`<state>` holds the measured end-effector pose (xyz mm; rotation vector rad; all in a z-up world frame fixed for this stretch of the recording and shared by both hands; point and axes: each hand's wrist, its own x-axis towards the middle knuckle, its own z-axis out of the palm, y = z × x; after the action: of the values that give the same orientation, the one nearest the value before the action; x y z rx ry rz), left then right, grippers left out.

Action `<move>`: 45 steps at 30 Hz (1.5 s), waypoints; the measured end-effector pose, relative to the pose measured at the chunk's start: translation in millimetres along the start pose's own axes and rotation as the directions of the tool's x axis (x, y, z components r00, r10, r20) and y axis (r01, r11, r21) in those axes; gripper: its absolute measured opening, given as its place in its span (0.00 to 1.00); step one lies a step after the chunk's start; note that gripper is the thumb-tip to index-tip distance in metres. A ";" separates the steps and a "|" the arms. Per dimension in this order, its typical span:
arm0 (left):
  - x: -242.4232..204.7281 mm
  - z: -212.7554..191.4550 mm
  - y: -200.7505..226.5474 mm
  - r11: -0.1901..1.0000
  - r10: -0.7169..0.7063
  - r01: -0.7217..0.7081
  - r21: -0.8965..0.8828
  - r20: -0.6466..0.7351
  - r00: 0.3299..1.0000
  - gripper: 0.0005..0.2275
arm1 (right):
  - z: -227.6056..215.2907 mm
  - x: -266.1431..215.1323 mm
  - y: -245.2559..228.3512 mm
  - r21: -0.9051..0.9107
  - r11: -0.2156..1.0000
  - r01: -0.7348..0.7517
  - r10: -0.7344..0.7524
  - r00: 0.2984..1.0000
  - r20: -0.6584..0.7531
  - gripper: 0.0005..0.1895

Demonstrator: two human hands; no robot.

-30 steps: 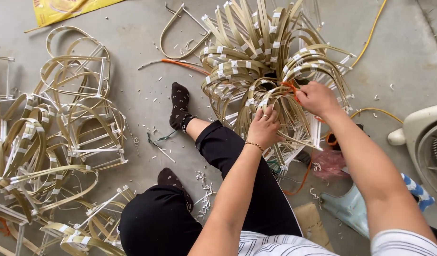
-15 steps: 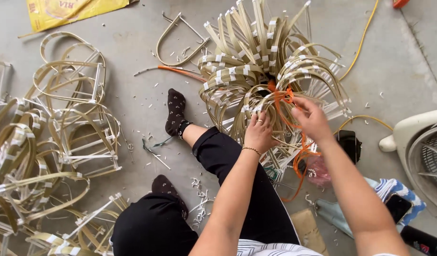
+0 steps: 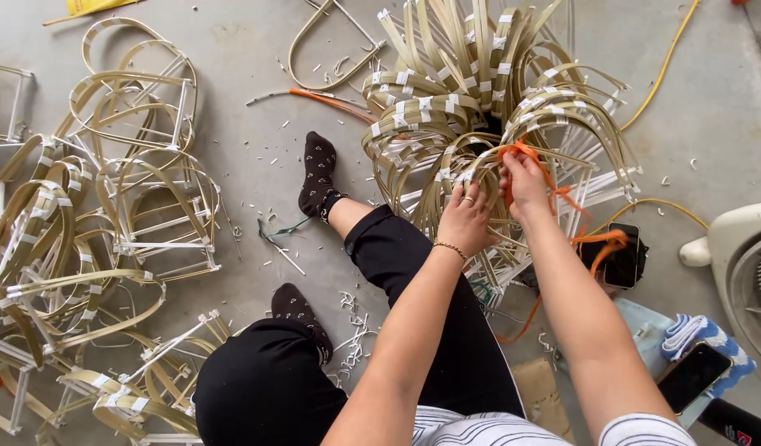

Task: The person assembles bamboo frames by inserting curved bamboo pieces into white plastic connectors, securing them with zip ties, and trimming excess with pliers. The person repeats this process for multiple frames, placing finished units aside.

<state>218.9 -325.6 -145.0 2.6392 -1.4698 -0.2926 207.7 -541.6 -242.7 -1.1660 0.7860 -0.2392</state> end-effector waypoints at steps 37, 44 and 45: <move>-27.8 -46.2 -43.8 0.865 -0.365 0.202 -0.460 -0.301 0.881 0.33 | 98.1 -359.5 -145.6 0.108 0.730 0.675 -0.208 0.069 0.976 0.14; -208.0 -221.3 -91.7 0.208 -0.200 0.033 -0.978 -0.010 0.980 0.22 | 43.9 -233.1 -55.2 -0.698 0.114 0.707 -0.460 0.660 0.593 0.63; -274.5 -256.7 -96.6 0.057 -0.209 -0.163 -0.985 -0.171 0.963 0.15 | 34.2 -213.8 -34.8 -0.750 0.119 0.651 -0.375 0.729 0.573 0.68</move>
<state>214.1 -41.5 119.2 1.3474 -0.5755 -0.6334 85.0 -412.8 -114.5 -2.6012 0.1352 -0.2020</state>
